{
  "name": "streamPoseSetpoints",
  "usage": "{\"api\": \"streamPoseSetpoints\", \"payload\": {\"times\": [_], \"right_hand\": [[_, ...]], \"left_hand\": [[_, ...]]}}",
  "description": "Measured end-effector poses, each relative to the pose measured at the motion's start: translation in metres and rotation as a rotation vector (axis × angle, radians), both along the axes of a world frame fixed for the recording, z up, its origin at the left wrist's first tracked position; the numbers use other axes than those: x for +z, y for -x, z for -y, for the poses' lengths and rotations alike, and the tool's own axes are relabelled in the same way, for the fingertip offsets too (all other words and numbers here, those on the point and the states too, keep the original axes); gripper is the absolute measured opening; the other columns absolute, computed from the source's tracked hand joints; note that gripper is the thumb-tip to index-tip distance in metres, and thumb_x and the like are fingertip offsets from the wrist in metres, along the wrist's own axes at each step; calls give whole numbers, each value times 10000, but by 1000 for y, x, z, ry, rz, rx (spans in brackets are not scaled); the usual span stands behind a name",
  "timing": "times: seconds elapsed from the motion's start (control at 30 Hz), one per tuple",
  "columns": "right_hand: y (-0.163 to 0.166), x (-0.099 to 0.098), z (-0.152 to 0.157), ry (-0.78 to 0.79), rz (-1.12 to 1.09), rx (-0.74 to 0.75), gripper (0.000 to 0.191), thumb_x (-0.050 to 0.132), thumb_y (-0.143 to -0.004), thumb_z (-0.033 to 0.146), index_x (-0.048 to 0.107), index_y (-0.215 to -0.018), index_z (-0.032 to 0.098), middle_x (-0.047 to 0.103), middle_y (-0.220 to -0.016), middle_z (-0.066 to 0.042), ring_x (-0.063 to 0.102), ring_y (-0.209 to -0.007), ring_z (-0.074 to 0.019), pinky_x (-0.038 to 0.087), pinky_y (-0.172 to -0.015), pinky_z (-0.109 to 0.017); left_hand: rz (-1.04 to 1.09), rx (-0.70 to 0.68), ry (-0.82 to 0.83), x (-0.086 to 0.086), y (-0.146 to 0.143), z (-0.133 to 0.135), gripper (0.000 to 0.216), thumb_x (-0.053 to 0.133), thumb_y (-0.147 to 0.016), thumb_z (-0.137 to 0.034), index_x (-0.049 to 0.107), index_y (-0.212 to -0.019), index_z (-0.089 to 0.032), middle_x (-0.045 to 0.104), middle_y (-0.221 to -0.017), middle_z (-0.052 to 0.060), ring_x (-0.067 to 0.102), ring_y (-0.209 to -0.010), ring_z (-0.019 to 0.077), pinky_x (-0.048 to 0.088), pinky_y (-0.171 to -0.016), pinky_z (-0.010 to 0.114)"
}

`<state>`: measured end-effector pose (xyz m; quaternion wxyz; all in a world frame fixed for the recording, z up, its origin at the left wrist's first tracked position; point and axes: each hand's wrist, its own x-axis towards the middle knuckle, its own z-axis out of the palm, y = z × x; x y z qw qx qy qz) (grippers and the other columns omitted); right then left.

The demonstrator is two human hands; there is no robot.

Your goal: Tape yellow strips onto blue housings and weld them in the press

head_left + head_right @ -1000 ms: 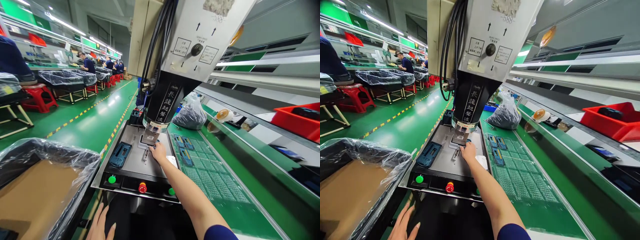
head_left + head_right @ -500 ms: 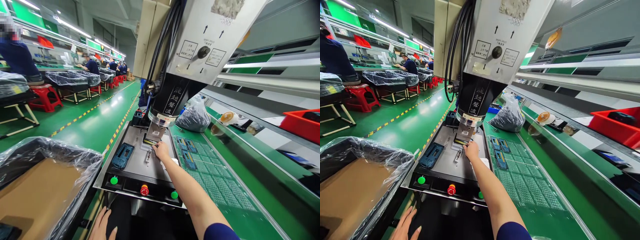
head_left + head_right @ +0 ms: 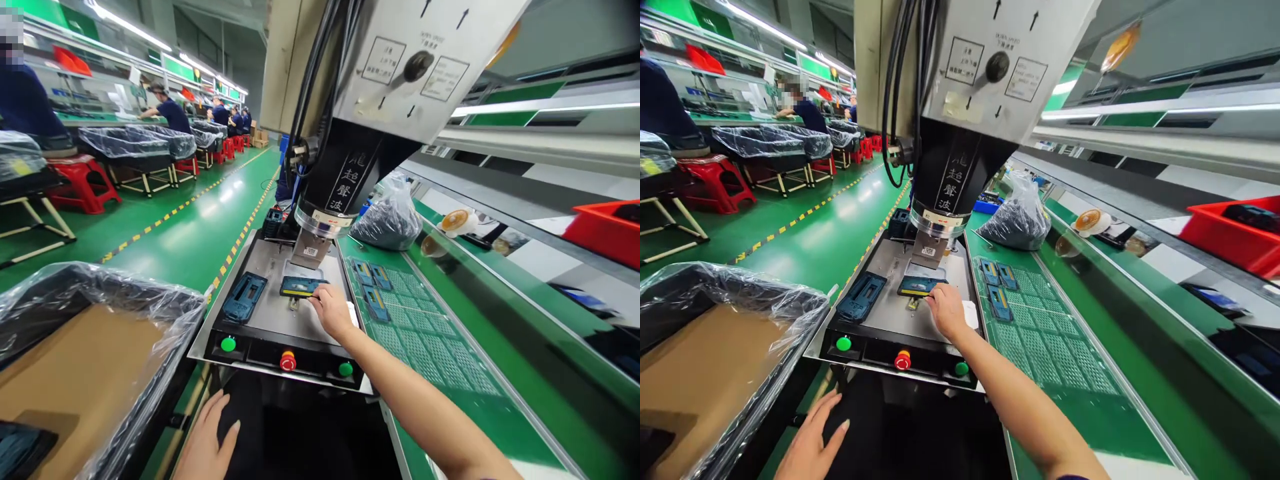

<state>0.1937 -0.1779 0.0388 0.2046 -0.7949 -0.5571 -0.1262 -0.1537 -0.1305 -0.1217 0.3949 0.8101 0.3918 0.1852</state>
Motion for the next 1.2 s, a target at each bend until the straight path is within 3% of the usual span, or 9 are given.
{"api": "streamPoseSetpoints", "payload": {"times": [0.1,0.23,0.33,0.47,0.6,0.8,1.07,1.2], "right_hand": [[35,11,34,-78,-265,45,174,527,-899,329,595,-831,185,617,-839,-53,539,-807,-189,402,-765,-304],[79,14,69,12,-924,-42,360,533,-844,518,534,-707,186,483,-615,29,418,-581,-117,323,-572,-250],[104,3,85,97,-1350,-99,490,613,-725,644,482,-643,179,393,-554,60,317,-522,-82,241,-511,-230],[123,-19,99,61,-1603,-119,512,711,-629,634,553,-720,156,480,-612,44,380,-564,-83,292,-544,-224],[132,-37,110,35,-1568,-115,394,763,-644,450,608,-862,161,569,-721,23,473,-622,-98,368,-600,-232],[137,-55,121,199,-1191,-153,268,743,-676,330,667,-893,193,629,-788,8,543,-705,-141,409,-646,-254],[144,-65,122,216,-1094,-121,181,669,-757,313,680,-903,206,650,-764,23,543,-669,-130,405,-637,-245],[148,-72,123,180,-1101,-128,193,626,-793,338,675,-921,203,670,-825,4,572,-719,-149,429,-677,-261]], "left_hand": [[79,7,100,31,-12,-3,480,514,-829,-493,550,-1228,-229,510,-1365,94,491,-1253,275,411,-1067,492],[276,-6,325,72,-33,-6,502,531,-841,-492,509,-1260,-215,534,-1331,112,537,-1190,261,422,-1044,455],[428,-99,549,96,-48,-2,495,527,-861,-472,468,-1286,-226,558,-1298,95,530,-1193,222,426,-1038,395],[284,-174,760,111,-60,10,537,624,-797,-485,498,-1223,-185,644,-1004,59,631,-885,188,540,-806,342],[196,-122,821,107,-60,19,516,654,-764,-492,538,-1141,-159,626,-863,20,598,-720,141,536,-677,290],[114,-184,824,95,-54,22,537,692,-731,-435,536,-1171,-169,639,-1008,56,626,-860,182,553,-742,326],[-81,-227,461,88,-52,21,377,624,-752,-431,639,-1045,-195,695,-967,60,668,-760,204,542,-711,332],[-154,-259,346,86,-55,19,358,578,-785,-435,624,-1070,-223,687,-1007,50,663,-864,222,530,-787,355]]}}
